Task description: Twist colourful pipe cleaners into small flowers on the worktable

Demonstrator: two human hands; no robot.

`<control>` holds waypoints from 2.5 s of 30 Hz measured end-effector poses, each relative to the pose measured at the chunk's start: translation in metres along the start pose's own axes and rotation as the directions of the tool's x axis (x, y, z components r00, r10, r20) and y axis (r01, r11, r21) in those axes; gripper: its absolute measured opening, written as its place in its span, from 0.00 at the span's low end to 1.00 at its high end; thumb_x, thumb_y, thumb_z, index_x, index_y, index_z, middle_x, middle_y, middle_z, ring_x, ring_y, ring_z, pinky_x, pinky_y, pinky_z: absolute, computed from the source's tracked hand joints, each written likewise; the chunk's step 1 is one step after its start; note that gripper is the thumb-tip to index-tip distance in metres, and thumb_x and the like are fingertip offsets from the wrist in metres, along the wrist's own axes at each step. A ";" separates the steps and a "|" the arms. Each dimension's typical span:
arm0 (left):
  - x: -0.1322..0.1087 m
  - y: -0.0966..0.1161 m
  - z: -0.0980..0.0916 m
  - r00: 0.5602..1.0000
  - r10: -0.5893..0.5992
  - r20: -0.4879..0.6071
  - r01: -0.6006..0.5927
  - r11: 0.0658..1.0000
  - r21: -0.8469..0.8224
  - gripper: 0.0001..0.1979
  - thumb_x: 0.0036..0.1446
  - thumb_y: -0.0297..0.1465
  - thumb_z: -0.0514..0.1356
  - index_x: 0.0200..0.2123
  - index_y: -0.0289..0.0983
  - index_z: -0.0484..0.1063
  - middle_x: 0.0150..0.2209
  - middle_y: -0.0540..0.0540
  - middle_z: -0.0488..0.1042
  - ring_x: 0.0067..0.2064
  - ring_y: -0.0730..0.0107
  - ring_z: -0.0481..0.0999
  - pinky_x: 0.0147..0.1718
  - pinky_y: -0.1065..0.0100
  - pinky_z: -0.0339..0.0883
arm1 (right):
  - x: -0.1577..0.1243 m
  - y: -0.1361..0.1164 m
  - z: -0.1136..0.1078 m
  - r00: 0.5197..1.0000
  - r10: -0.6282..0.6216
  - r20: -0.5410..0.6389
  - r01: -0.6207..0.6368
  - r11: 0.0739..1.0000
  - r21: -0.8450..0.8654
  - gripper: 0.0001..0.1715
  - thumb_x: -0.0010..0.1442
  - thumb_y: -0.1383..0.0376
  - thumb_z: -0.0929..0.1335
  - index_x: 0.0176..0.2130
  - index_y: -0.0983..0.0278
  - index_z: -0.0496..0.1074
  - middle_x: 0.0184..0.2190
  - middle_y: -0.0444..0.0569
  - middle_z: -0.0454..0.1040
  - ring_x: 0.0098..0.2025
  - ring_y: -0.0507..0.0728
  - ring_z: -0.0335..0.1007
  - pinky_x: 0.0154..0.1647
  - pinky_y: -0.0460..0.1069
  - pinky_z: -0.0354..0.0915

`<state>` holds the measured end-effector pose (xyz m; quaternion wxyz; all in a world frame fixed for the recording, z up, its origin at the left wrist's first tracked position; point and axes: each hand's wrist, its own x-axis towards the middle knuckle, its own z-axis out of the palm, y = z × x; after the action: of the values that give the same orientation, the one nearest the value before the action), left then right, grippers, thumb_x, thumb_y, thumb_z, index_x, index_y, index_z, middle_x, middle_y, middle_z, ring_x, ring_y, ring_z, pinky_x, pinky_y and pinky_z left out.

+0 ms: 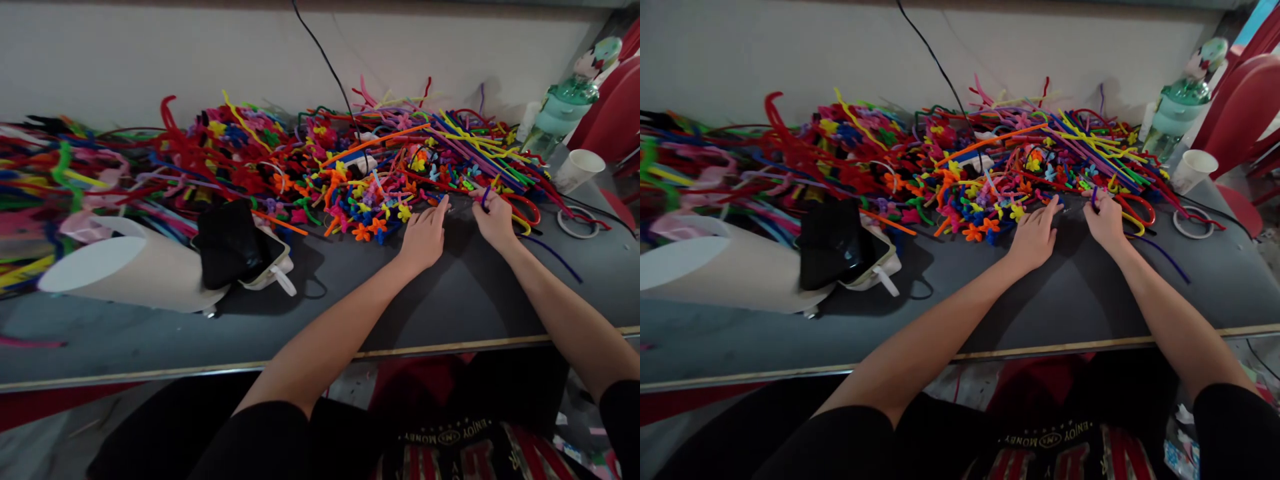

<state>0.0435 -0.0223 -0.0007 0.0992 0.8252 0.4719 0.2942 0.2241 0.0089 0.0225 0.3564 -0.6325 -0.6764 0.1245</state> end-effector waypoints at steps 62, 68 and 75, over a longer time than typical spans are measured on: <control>0.031 -0.011 0.012 1.000 0.025 -0.009 -0.022 0.974 0.224 0.15 0.61 0.19 0.48 0.42 0.34 0.72 0.47 0.37 0.65 0.53 0.53 0.63 0.52 0.54 0.63 | -0.005 0.001 0.008 0.988 -0.122 0.091 0.119 0.992 0.038 0.17 0.59 0.64 0.64 0.44 0.65 0.78 0.21 0.44 0.69 0.23 0.52 0.61 0.29 0.47 0.58; 0.032 -0.006 0.006 0.994 0.051 0.102 -0.073 0.972 0.224 0.14 0.64 0.22 0.48 0.42 0.35 0.73 0.52 0.38 0.66 0.58 0.54 0.62 0.54 0.56 0.62 | -0.005 0.001 0.007 0.990 -0.139 0.019 0.138 0.989 0.046 0.16 0.58 0.65 0.65 0.44 0.64 0.77 0.16 0.39 0.60 0.18 0.50 0.52 0.26 0.48 0.54; 0.042 -0.011 0.008 0.987 0.082 0.137 -0.105 0.979 0.172 0.14 0.62 0.20 0.48 0.38 0.35 0.73 0.49 0.39 0.69 0.57 0.56 0.64 0.53 0.58 0.62 | -0.004 0.004 0.007 0.989 -0.148 -0.002 0.148 0.987 0.059 0.16 0.58 0.64 0.65 0.43 0.63 0.77 0.16 0.40 0.60 0.18 0.49 0.51 0.25 0.48 0.54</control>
<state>0.0564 0.0195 0.0047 0.0410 0.8694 0.4495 0.2011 0.2224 0.0076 0.0134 0.3822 -0.5696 -0.7180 0.1183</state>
